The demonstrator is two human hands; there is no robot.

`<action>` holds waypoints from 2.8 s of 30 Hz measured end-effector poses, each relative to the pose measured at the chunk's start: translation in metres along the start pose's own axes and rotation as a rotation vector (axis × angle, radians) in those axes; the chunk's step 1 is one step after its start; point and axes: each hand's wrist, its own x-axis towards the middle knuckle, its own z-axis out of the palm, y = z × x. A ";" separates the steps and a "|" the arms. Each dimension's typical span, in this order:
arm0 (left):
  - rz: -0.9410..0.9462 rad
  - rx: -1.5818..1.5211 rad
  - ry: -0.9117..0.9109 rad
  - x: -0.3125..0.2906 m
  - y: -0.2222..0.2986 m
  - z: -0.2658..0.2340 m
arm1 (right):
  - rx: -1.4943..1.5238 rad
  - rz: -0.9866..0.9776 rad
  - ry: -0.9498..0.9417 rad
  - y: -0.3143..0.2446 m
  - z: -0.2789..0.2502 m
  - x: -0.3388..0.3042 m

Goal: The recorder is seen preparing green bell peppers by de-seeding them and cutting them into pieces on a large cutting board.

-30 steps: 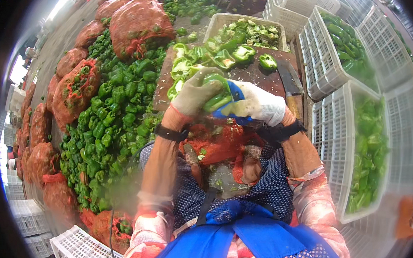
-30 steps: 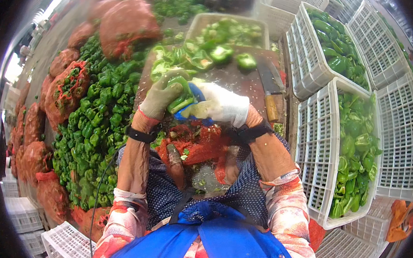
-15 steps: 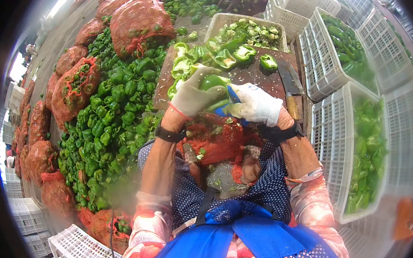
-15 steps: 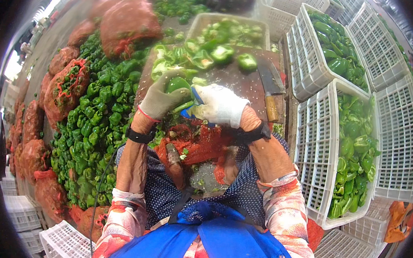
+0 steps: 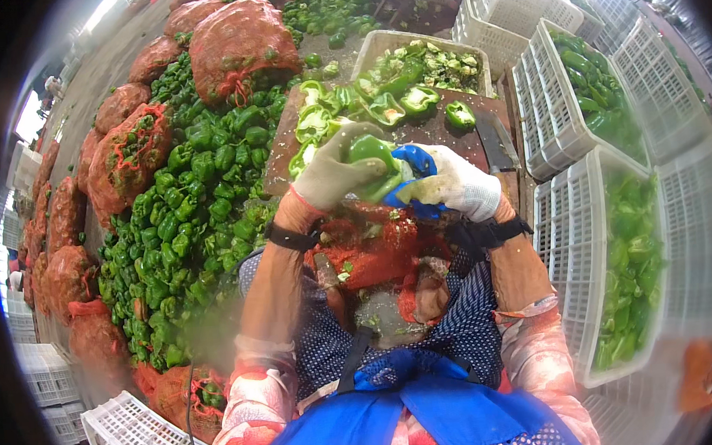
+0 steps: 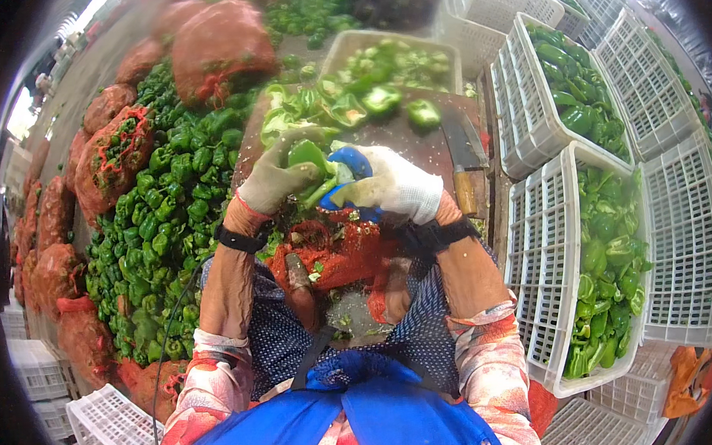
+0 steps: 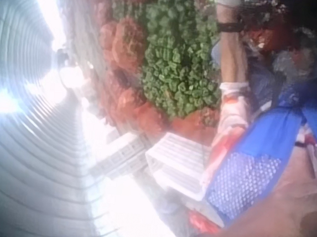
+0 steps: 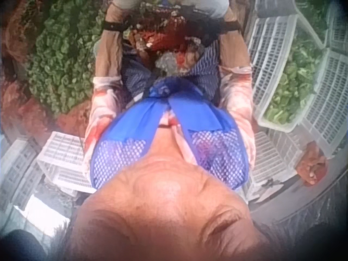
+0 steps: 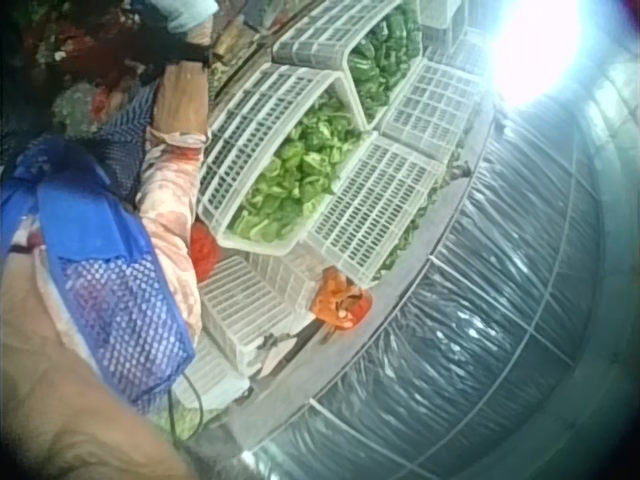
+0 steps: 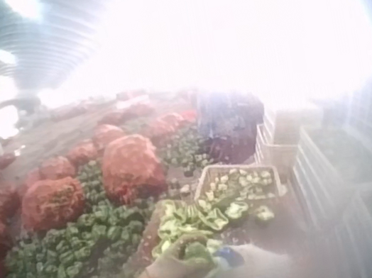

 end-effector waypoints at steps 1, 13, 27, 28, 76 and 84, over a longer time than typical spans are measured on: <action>-0.040 0.139 -0.025 0.000 -0.001 0.000 | -0.003 0.001 0.001 -0.004 -0.001 -0.001; 0.092 0.594 0.092 0.002 -0.001 0.009 | -0.772 0.057 0.152 0.023 0.002 0.011; -0.059 0.026 0.105 -0.005 0.003 -0.006 | -0.059 0.176 0.232 -0.012 0.040 0.011; -0.057 0.025 0.121 -0.005 0.000 -0.010 | -0.206 0.239 0.275 -0.015 0.044 0.012; -0.104 0.178 0.223 0.008 -0.008 0.001 | -0.346 0.018 0.402 0.033 0.022 0.018; -0.032 0.285 0.198 0.007 -0.006 0.001 | -0.292 0.088 0.452 0.033 0.023 0.019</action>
